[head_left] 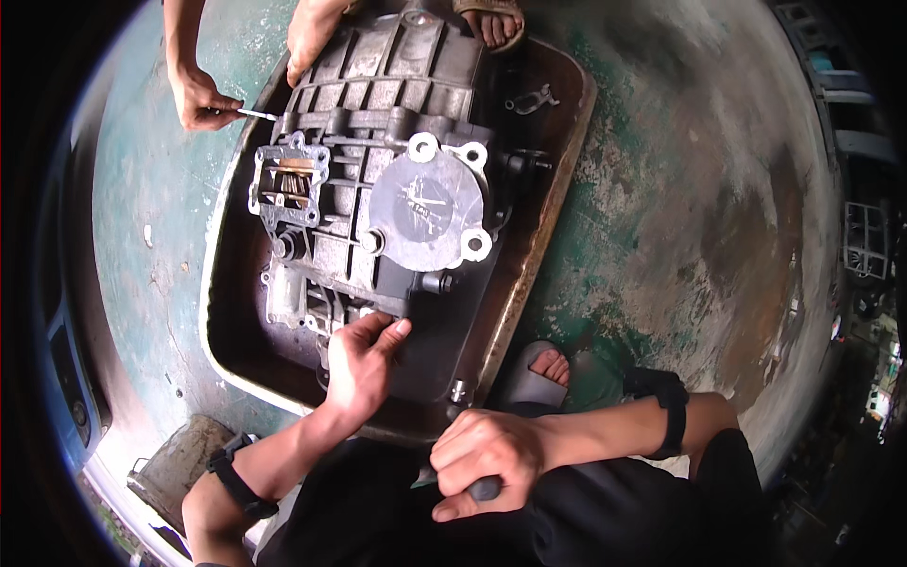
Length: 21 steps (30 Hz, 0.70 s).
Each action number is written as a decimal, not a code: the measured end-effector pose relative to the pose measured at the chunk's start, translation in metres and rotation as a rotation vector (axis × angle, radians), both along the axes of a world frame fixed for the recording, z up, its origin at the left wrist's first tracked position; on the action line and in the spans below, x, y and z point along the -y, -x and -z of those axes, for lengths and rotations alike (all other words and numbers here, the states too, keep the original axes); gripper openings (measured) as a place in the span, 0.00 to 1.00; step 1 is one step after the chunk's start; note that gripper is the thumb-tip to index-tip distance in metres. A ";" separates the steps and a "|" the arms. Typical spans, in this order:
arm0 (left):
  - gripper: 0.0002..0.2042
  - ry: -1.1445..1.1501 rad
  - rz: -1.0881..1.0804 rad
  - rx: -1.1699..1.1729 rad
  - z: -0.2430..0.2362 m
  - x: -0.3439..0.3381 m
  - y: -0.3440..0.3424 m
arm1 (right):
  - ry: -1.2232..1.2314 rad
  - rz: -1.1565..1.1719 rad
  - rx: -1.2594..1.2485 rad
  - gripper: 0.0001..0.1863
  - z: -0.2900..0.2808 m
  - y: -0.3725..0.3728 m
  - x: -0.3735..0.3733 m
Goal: The person uses a ratchet wrench to loosen and remove bolts from a disassembled engine block placed in a metal tray. They remove several bolts and place them into the tray, then briefly walk away from the work area.
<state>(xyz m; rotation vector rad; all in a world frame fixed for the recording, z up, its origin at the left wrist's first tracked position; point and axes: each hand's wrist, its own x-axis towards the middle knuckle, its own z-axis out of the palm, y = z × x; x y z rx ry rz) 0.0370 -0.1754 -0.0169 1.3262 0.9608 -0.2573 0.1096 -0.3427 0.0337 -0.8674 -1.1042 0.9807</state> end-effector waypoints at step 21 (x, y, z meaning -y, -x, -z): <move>0.08 0.795 -0.465 0.002 0.001 0.020 0.007 | 0.165 0.233 -0.170 0.18 -0.007 -0.019 0.017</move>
